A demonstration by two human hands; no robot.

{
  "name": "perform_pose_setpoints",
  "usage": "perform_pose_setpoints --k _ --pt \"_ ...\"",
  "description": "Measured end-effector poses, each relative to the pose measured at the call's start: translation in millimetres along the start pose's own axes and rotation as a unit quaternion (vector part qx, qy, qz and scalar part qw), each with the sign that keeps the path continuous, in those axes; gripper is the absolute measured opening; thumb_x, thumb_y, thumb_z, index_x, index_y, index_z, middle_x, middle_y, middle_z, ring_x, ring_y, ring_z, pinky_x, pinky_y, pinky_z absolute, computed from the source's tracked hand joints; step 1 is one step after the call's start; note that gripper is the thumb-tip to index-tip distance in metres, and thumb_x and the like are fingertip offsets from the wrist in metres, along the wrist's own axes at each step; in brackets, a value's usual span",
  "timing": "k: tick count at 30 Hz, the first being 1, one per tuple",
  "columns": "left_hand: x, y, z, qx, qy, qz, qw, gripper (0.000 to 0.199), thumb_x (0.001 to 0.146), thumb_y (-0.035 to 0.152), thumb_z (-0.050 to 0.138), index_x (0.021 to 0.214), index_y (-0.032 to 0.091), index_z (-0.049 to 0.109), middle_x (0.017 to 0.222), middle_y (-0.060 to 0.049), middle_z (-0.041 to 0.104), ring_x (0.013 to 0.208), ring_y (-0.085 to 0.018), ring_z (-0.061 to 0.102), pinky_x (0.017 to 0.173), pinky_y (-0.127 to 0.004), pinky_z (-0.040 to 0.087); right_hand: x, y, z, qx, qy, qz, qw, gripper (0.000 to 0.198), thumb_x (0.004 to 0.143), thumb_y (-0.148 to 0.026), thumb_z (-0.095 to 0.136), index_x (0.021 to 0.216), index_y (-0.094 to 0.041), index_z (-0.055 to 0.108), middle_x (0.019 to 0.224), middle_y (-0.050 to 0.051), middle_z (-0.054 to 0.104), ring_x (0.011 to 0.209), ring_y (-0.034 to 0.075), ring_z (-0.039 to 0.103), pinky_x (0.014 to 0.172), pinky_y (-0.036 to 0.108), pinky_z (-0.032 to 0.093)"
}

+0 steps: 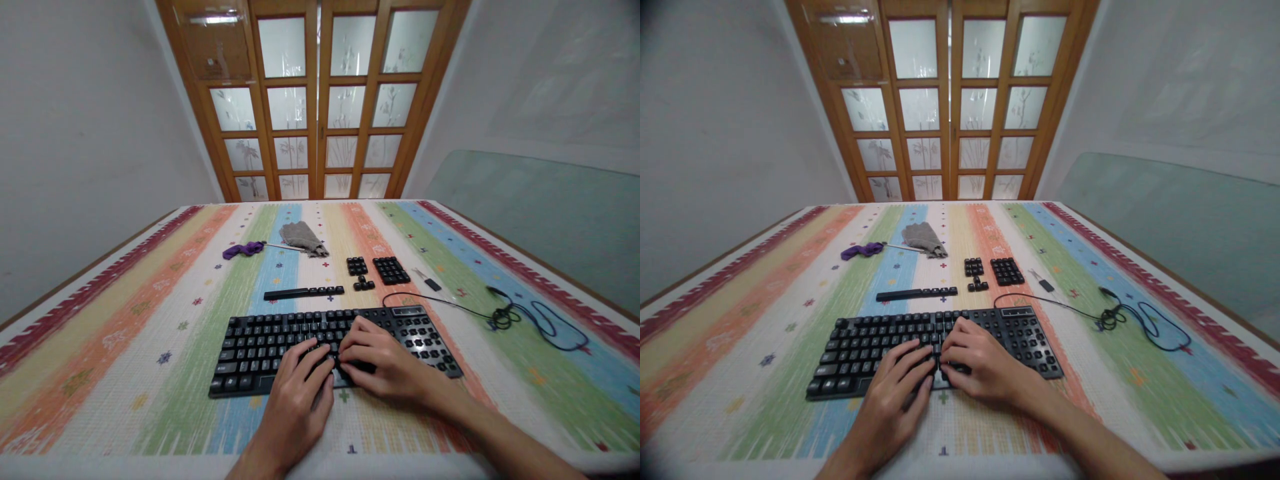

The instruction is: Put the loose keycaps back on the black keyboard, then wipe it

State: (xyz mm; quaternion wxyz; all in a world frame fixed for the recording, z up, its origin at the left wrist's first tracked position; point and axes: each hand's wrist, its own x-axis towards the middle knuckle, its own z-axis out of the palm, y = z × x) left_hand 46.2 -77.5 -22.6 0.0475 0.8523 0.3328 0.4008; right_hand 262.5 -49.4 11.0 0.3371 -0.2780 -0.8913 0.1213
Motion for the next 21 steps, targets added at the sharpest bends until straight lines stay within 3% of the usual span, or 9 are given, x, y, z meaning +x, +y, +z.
perform_pose_setpoints --k 11,21 --pt "0.5 0.8 0.7 -0.006 -0.028 0.003 1.000 0.032 0.093 0.008 0.053 0.121 0.019 0.064 0.126 -0.010 0.065 0.125 -0.030 0.051 0.101 -0.053 0.052 -1.9 0.2 -0.5 -0.014 -0.005 -0.002 1.000 0.013 0.090 -0.012 0.057 0.090 -0.015 0.070 0.090 0.009 0.068 0.085 0.020 0.053 0.077 0.037 0.050" --pt "1.3 2.9 -1.5 0.005 -0.058 0.033 0.998 0.037 0.093 0.008 0.054 0.129 0.018 0.061 0.127 -0.009 0.067 0.125 -0.031 0.051 0.102 -0.054 0.050 -1.2 1.6 -1.9 -0.019 0.016 0.035 0.999 0.008 0.087 -0.014 0.061 0.087 -0.016 0.068 0.092 0.009 0.066 0.086 0.020 0.053 0.078 0.038 0.050"
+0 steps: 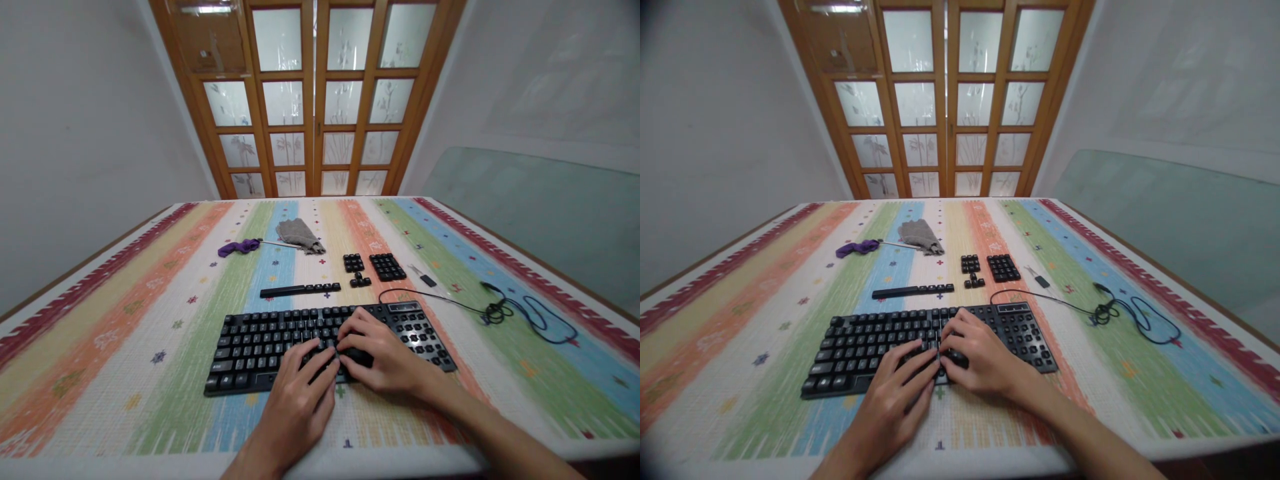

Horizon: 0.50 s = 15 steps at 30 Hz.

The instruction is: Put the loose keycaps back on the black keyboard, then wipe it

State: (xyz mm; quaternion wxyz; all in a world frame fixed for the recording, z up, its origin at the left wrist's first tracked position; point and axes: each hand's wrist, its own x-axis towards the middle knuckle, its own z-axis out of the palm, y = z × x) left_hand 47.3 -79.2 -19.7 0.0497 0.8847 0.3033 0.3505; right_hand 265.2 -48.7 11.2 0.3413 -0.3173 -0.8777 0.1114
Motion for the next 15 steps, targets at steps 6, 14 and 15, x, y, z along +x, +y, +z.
perform_pose_setpoints --k 6,14,15 --pt "-0.5 0.3 0.3 0.017 0.003 0.006 1.000 0.042 0.092 0.008 0.054 0.133 0.016 0.059 0.126 -0.010 0.067 0.121 -0.030 0.055 0.100 -0.051 0.050 -0.2 -1.7 -1.8 0.006 -0.012 0.015 1.000 0.010 0.088 -0.014 0.060 0.085 -0.016 0.069 0.093 0.009 0.064 0.087 0.020 0.051 0.079 0.039 0.049" --pt "3.2 2.5 1.2 0.037 0.011 0.021 0.999 0.039 0.092 0.007 0.054 0.130 0.014 0.060 0.123 -0.009 0.069 0.106 -0.028 0.057 0.095 -0.051 0.049 -0.8 -2.0 -1.0 0.031 -0.026 0.030 0.999 0.012 0.090 -0.012 0.058 0.081 -0.015 0.065 0.091 0.008 0.064 0.088 0.020 0.051 0.081 0.038 0.048" --pt "3.7 2.6 0.9 0.038 0.008 0.025 0.999 0.039 0.092 0.007 0.054 0.130 0.014 0.060 0.124 -0.009 0.069 0.105 -0.028 0.056 0.095 -0.051 0.048 -1.0 -1.6 -0.6 0.033 -0.027 0.034 0.998 0.012 0.090 -0.012 0.058 0.080 -0.016 0.065 0.091 0.008 0.064 0.088 0.020 0.051 0.081 0.038 0.048"
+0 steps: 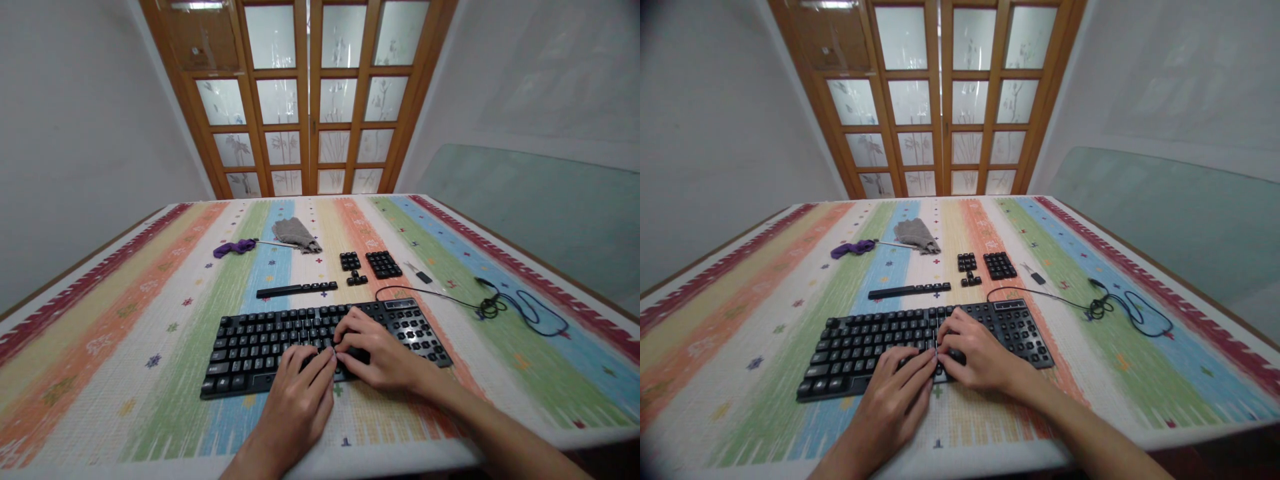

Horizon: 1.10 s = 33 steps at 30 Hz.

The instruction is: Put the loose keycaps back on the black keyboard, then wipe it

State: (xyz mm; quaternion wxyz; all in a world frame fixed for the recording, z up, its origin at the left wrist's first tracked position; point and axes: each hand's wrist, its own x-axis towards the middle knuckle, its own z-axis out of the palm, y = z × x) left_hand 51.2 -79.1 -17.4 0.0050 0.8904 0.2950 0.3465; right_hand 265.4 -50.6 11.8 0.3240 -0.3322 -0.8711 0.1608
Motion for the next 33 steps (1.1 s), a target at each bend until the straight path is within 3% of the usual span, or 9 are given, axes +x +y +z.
perform_pose_setpoints --k 9,19,26,30,33 --pt "-0.6 -0.8 1.1 0.027 -0.017 0.012 0.999 0.033 0.090 0.008 0.054 0.120 0.014 0.065 0.117 -0.007 0.071 0.101 -0.027 0.055 0.098 -0.050 0.043 0.6 -1.5 1.7 -0.010 -0.030 0.028 0.999 0.013 0.087 -0.011 0.061 0.075 -0.016 0.063 0.094 0.007 0.060 0.090 0.020 0.050 0.081 0.035 0.047" --pt "0.0 0.3 0.0 0.047 -0.015 0.027 0.998 0.032 0.091 0.009 0.051 0.120 0.012 0.065 0.117 -0.008 0.071 0.099 -0.026 0.056 0.095 -0.049 0.045 0.2 -2.2 7.1 -0.019 -0.005 0.017 1.000 0.016 0.086 -0.010 0.058 0.071 -0.017 0.059 0.090 0.007 0.059 0.086 0.019 0.048 0.077 0.035 0.046" --pt "3.0 2.2 -5.3 0.036 -0.026 0.014 0.999 0.034 0.092 0.012 0.053 0.124 0.012 0.063 0.120 -0.010 0.069 0.112 -0.029 0.055 0.098 -0.050 0.047 4.5 2.4 3.8 0.003 0.009 0.016 1.000 0.013 0.082 -0.009 0.062 0.071 -0.017 0.062 0.089 0.006 0.062 0.088 0.019 0.052 0.079 0.036 0.046" --pt "11.0 -14.4 -22.2 0.045 -0.026 0.012 0.999 0.035 0.093 0.016 0.055 0.128 0.012 0.061 0.127 -0.013 0.065 0.119 -0.031 0.053 0.098 -0.051 0.048 7.6 5.1 -2.5 -0.008 0.030 0.005 0.999 0.011 0.084 -0.011 0.062 0.076 -0.017 0.066 0.089 0.006 0.063 0.087 0.020 0.054 0.080 0.037 0.046" --pt "23.4 -45.9 -41.3 0.068 0.004 -0.003 0.998 0.031 0.096 0.020 0.054 0.125 0.015 0.062 0.123 -0.012 0.067 0.117 -0.030 0.055 0.098 -0.051 0.048 8.6 6.0 -5.3 -0.007 0.043 0.005 0.999 0.011 0.085 -0.010 0.062 0.078 -0.018 0.066 0.089 0.006 0.064 0.087 0.019 0.055 0.079 0.036 0.046"
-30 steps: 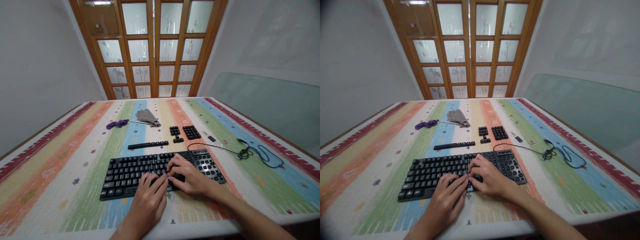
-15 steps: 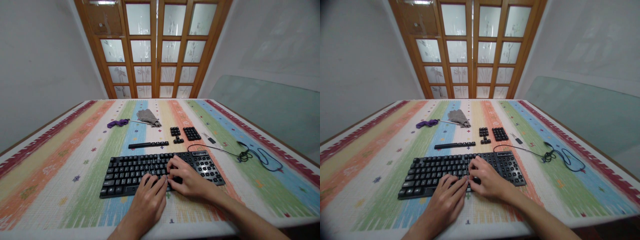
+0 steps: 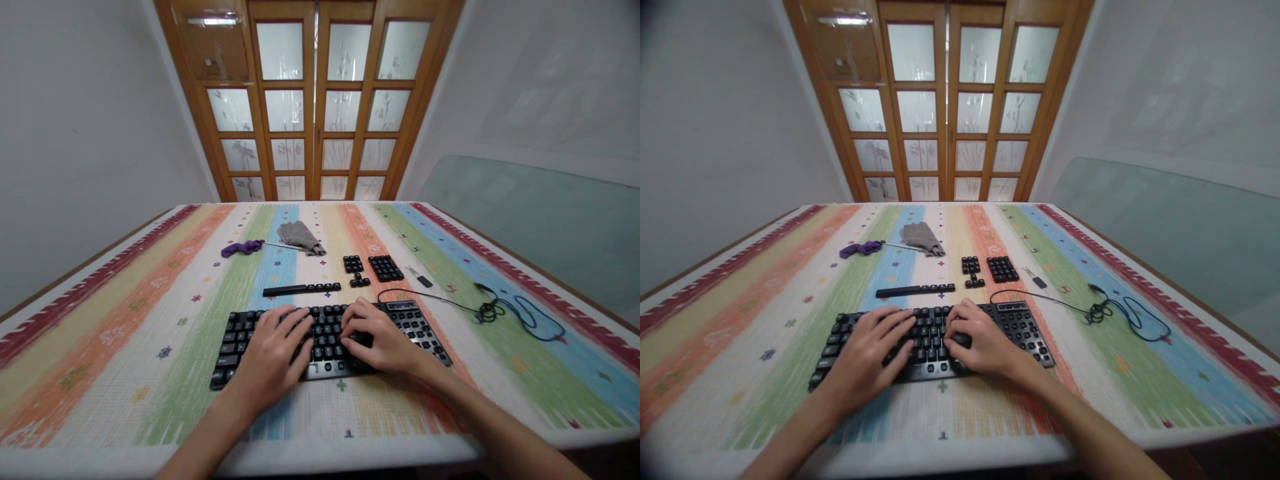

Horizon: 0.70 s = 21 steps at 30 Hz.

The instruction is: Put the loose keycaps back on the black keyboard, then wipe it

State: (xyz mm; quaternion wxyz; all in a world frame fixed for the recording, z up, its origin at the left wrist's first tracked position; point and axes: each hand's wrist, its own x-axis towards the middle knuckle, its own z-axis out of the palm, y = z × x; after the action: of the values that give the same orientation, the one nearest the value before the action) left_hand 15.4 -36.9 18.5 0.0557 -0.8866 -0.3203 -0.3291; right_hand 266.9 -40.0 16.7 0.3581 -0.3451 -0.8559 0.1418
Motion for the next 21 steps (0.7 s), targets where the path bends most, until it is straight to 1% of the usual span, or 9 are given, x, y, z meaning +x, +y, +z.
perform_pose_setpoints --k 1,2,4,6,9,12,16,19,21 --pt "5.1 -14.1 -4.3 0.006 0.008 -0.008 1.000 0.028 0.096 0.022 0.055 0.122 0.016 0.064 0.119 -0.012 0.069 0.114 -0.030 0.056 0.098 -0.051 0.048 0.1 0.2 -0.2 0.003 0.003 0.002 1.000 0.011 0.086 -0.010 0.062 0.078 -0.018 0.066 0.089 0.006 0.064 0.086 0.019 0.056 0.079 0.036 0.047" --pt "10.3 -28.8 -7.9 0.010 -0.004 -0.023 1.000 0.027 0.096 0.024 0.055 0.120 0.016 0.065 0.117 -0.011 0.070 0.112 -0.029 0.057 0.097 -0.051 0.048 0.2 0.4 -0.2 0.005 0.006 0.003 1.000 0.011 0.086 -0.010 0.062 0.078 -0.018 0.066 0.088 0.005 0.064 0.086 0.019 0.056 0.079 0.036 0.047" --pt "20.4 -58.3 -12.2 0.020 -0.056 -0.047 0.997 0.026 0.096 0.027 0.055 0.118 0.018 0.066 0.114 -0.010 0.071 0.107 -0.028 0.059 0.095 -0.049 0.049 -0.1 0.8 0.4 0.007 0.014 0.003 1.000 0.012 0.086 -0.009 0.062 0.079 -0.018 0.065 0.087 0.005 0.064 0.085 0.018 0.057 0.078 0.035 0.047" --pt "29.1 -84.9 -11.9 0.031 -0.109 -0.069 0.991 0.030 0.096 0.028 0.055 0.121 0.016 0.065 0.115 -0.012 0.070 0.108 -0.029 0.060 0.096 -0.049 0.048 -0.5 1.3 1.0 0.003 0.021 0.004 1.000 0.012 0.086 -0.010 0.061 0.079 -0.018 0.065 0.087 0.005 0.065 0.084 0.018 0.058 0.077 0.035 0.048" --pt "38.8 -114.1 -4.2 0.025 -0.169 -0.081 0.982 0.034 0.096 0.030 0.054 0.126 0.017 0.063 0.118 -0.012 0.070 0.110 -0.029 0.061 0.098 -0.046 0.047 -1.3 1.7 1.1 -0.004 0.028 0.005 1.000 0.011 0.087 -0.011 0.061 0.080 -0.018 0.066 0.087 0.005 0.065 0.084 0.018 0.058 0.076 0.034 0.049" --pt "44.2 -129.1 7.2 0.010 -0.199 -0.066 0.978 0.028 0.093 0.030 0.058 0.116 0.018 0.069 0.111 -0.010 0.072 0.105 -0.027 0.064 0.093 -0.040 0.049 -2.1 1.8 0.7 -0.004 0.029 0.010 1.000 0.011 0.087 -0.011 0.061 0.081 -0.018 0.066 0.086 0.005 0.065 0.084 0.018 0.059 0.076 0.034 0.049" --pt "46.2 -135.7 18.2 -0.013 -0.227 -0.055 0.972 0.017 0.089 0.027 0.061 0.099 0.019 0.073 0.096 -0.008 0.073 0.092 -0.025 0.066 0.084 -0.035 0.052 -2.9 1.7 0.6 -0.002 0.029 0.015 0.999 0.011 0.087 -0.011 0.061 0.081 -0.018 0.066 0.087 0.005 0.066 0.084 0.018 0.058 0.077 0.035 0.048" --pt "45.7 -137.4 17.4 -0.028 -0.228 -0.061 0.971 0.015 0.088 0.024 0.061 0.096 0.019 0.072 0.095 -0.007 0.071 0.091 -0.024 0.066 0.083 -0.035 0.052 -3.6 2.3 0.7 0.002 0.029 0.016 0.999 0.011 0.087 -0.010 0.061 0.081 -0.018 0.066 0.087 0.005 0.065 0.084 0.018 0.058 0.077 0.035 0.048" --pt "44.7 -137.1 10.8 -0.037 -0.222 -0.068 0.972 0.015 0.089 0.023 0.060 0.097 0.018 0.072 0.097 -0.008 0.070 0.095 -0.025 0.065 0.086 -0.037 0.051 -4.2 2.7 1.0 0.002 0.028 0.015 1.000 0.011 0.087 -0.010 0.061 0.082 -0.018 0.066 0.088 0.005 0.065 0.085 0.018 0.058 0.077 0.035 0.048"
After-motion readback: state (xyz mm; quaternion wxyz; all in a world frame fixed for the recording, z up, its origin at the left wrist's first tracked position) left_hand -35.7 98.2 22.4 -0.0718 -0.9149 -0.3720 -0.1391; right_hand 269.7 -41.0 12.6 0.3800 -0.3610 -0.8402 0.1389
